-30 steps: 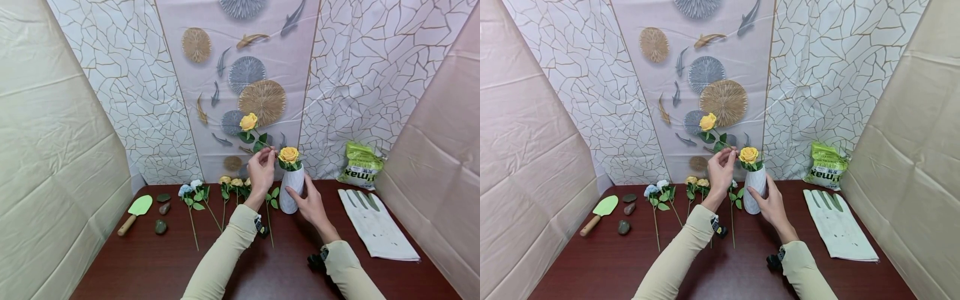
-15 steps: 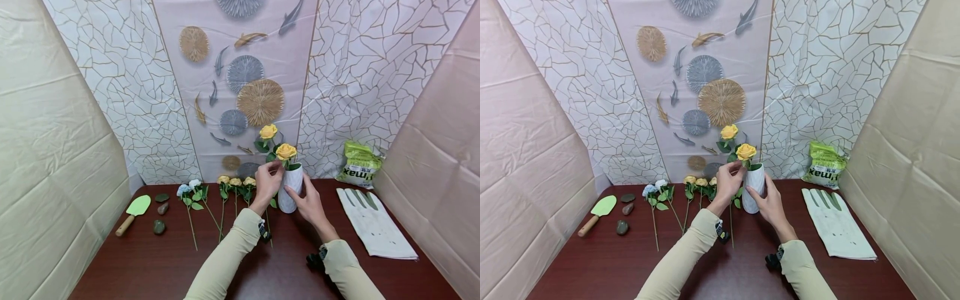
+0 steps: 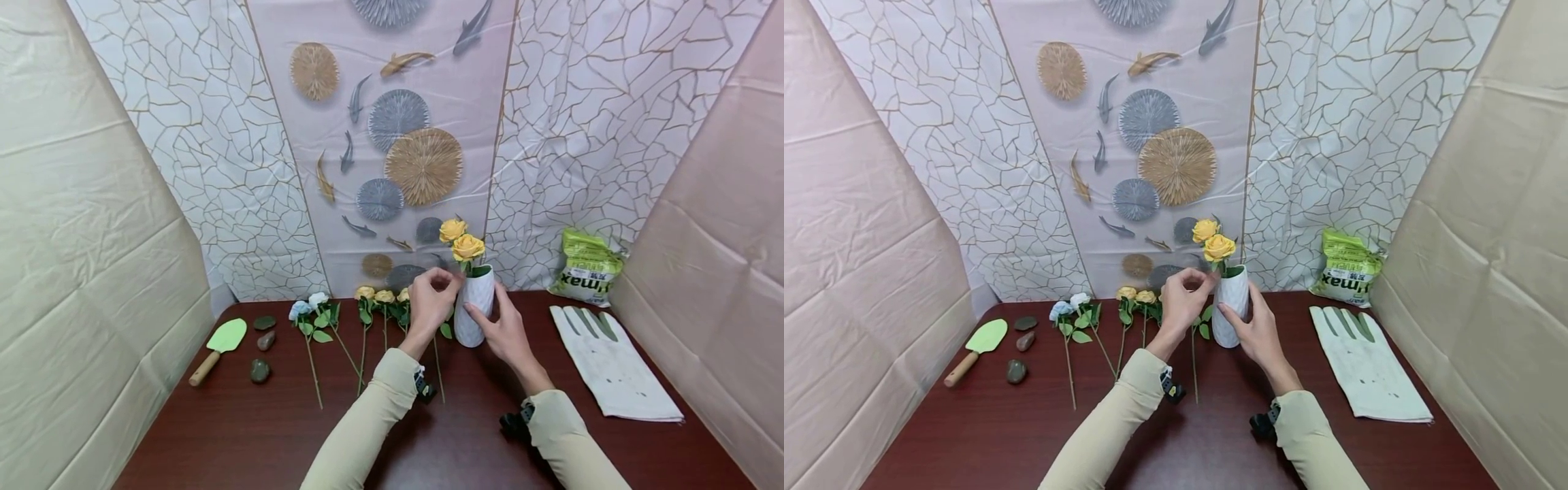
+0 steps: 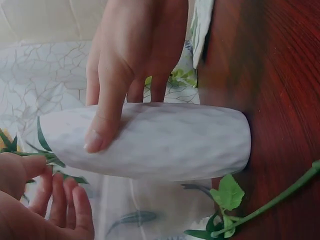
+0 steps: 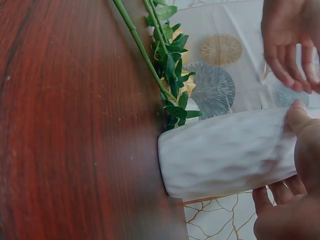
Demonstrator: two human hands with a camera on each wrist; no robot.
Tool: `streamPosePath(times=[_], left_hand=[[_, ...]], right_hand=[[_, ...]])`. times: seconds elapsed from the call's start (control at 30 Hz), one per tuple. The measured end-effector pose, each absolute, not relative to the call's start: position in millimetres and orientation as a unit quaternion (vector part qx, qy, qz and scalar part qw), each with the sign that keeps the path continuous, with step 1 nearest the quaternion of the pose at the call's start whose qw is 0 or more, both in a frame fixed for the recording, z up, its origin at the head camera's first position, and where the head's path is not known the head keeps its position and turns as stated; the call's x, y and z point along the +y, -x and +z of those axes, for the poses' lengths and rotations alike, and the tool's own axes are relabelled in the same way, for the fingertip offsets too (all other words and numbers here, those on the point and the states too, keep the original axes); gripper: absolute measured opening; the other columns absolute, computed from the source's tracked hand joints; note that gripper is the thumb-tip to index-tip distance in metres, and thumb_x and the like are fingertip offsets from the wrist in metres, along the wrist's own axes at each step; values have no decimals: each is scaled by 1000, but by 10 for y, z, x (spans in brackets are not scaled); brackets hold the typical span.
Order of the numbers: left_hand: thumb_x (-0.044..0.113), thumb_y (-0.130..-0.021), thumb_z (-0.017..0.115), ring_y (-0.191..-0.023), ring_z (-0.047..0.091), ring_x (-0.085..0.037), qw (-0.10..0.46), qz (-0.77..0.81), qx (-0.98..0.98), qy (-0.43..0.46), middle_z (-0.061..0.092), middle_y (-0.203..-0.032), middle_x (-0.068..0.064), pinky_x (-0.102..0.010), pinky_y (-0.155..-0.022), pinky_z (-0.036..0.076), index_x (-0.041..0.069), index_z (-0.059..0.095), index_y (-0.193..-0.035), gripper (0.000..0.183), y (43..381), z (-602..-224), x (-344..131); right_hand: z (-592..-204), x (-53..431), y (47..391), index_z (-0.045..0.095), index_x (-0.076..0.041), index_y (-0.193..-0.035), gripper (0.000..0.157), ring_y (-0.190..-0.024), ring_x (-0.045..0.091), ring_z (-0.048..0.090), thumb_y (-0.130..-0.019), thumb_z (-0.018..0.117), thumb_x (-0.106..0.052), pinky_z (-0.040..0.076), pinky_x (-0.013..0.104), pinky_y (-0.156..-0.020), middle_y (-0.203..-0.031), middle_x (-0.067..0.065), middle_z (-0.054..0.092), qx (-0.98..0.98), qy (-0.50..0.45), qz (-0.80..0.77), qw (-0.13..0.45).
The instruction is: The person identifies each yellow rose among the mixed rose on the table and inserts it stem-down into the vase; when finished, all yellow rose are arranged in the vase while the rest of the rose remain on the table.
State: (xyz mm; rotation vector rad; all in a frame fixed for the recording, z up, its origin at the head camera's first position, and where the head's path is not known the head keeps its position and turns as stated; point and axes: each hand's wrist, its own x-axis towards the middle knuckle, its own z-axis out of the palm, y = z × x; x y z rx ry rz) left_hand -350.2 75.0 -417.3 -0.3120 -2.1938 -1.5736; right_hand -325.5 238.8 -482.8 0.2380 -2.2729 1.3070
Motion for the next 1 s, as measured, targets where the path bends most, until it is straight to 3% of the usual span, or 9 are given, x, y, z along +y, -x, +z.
streamPosePath(times=[0.23, 0.47, 0.6, 0.77, 0.87, 1.0], left_hand=[[30, -99, 66, -82, 68, -1, 217, -571, -774, 163, 74, -93, 9, -18, -74, 57, 25, 72, -109, 13, 3507, -4123, 825], [33, -97, 68, -88, 70, -1, 189, -560, -788, 173, 75, -103, 11, -19, -77, 58, 29, 77, -106, 14, 3503, -4232, 793], [32, -98, 68, -90, 71, -5, 185, -566, -782, 185, 76, -103, 9, -22, -78, 59, 25, 78, -108, 17, 3504, -4299, 678], [28, -99, 67, -96, 73, -13, 176, -582, -770, 191, 77, -105, 5, -30, -82, 61, 22, 78, -110, 17, 3490, -4382, 385], [28, -99, 66, -98, 73, -13, 173, -584, -773, 180, 77, -107, 2, -32, -85, 60, 25, 77, -110, 16, 3486, -4440, 145], [27, -98, 67, -97, 72, -11, 179, -571, -789, 143, 78, -107, -2, -31, -86, 60, 19, 77, -111, 18, 3493, -4543, -170]], right_hand=[[-4846, 2409, 3250, 29, -37, -156, 77, -135, 25, 49, -92, 70, -47, 42, 55, -108, -152, 5, 47, -840, -80, 480, 241], [-4863, 2393, 3245, 30, -37, -156, 76, -132, 25, 51, -92, 71, -45, 44, 55, -106, -150, 5, 49, -836, -86, 481, 248], [-4853, 2378, 3255, 32, -38, -154, 75, -131, 24, 52, -92, 71, -46, 43, 53, -107, -149, 4, 50, -836, -85, 482, 248], [-4847, 2365, 3254, 32, -35, -156, 76, -134, 27, 51, -92, 72, -46, 42, 55, -109, -150, 6, 50, -836, -83, 482, 249], [-4842, 2369, 3251, 31, -35, -156, 77, -136, 26, 49, -92, 71, -46, 41, 56, -110, -151, 6, 48, -836, -83, 483, 248], [-4827, 2396, 3245, 30, -38, -156, 77, -137, 24, 47, -91, 71, -48, 42, 56, -111, -152, 4, 47, -834, -81, 489, 241]])
